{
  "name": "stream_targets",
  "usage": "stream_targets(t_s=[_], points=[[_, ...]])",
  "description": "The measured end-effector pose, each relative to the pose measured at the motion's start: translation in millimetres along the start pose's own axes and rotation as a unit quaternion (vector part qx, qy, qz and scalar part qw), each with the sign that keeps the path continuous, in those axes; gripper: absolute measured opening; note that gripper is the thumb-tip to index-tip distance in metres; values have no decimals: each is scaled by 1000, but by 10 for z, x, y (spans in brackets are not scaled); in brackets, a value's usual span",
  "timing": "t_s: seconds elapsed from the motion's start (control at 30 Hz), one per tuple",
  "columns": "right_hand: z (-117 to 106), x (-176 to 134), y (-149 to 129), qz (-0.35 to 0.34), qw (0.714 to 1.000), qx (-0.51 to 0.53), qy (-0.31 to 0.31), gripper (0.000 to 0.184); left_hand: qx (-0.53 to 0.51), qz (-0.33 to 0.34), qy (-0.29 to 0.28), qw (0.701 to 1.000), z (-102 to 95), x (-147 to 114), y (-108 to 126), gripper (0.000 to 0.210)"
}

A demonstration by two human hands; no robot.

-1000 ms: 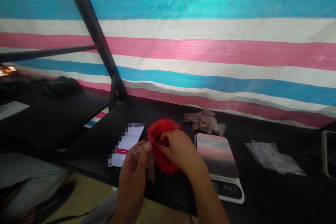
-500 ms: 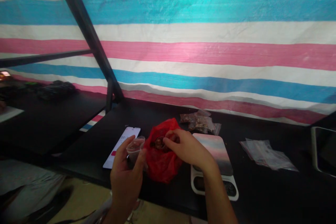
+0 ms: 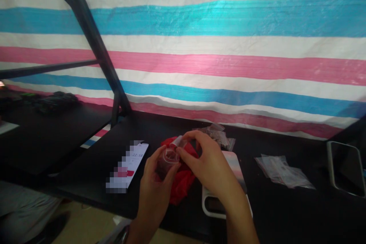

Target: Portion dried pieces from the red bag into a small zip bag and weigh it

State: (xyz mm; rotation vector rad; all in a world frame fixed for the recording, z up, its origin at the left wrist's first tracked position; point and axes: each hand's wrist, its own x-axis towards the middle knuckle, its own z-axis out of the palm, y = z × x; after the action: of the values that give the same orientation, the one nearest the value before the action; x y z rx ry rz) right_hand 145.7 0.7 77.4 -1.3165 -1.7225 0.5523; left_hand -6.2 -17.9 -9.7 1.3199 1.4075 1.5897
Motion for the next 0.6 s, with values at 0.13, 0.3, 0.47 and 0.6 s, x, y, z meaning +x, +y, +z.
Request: stream_targets(t_s=[0.13, 0.3, 0.47, 0.6], points=[[-25, -42, -101, -34, 999, -36, -2, 25, -17, 1, -4, 1000, 38, -3, 7, 48], [-5, -69, -130, -65, 997, -31, -6, 27, -46, -4, -8, 999, 29, -40, -46, 51], [-24, -56, -127, -70, 997, -22, 13, 22, -68, 16, 12, 998, -81, 12, -81, 47], [-126, -92, -106, -63, 997, -37, 4, 14, -94, 27, 90, 991, -205, -39, -61, 50]])
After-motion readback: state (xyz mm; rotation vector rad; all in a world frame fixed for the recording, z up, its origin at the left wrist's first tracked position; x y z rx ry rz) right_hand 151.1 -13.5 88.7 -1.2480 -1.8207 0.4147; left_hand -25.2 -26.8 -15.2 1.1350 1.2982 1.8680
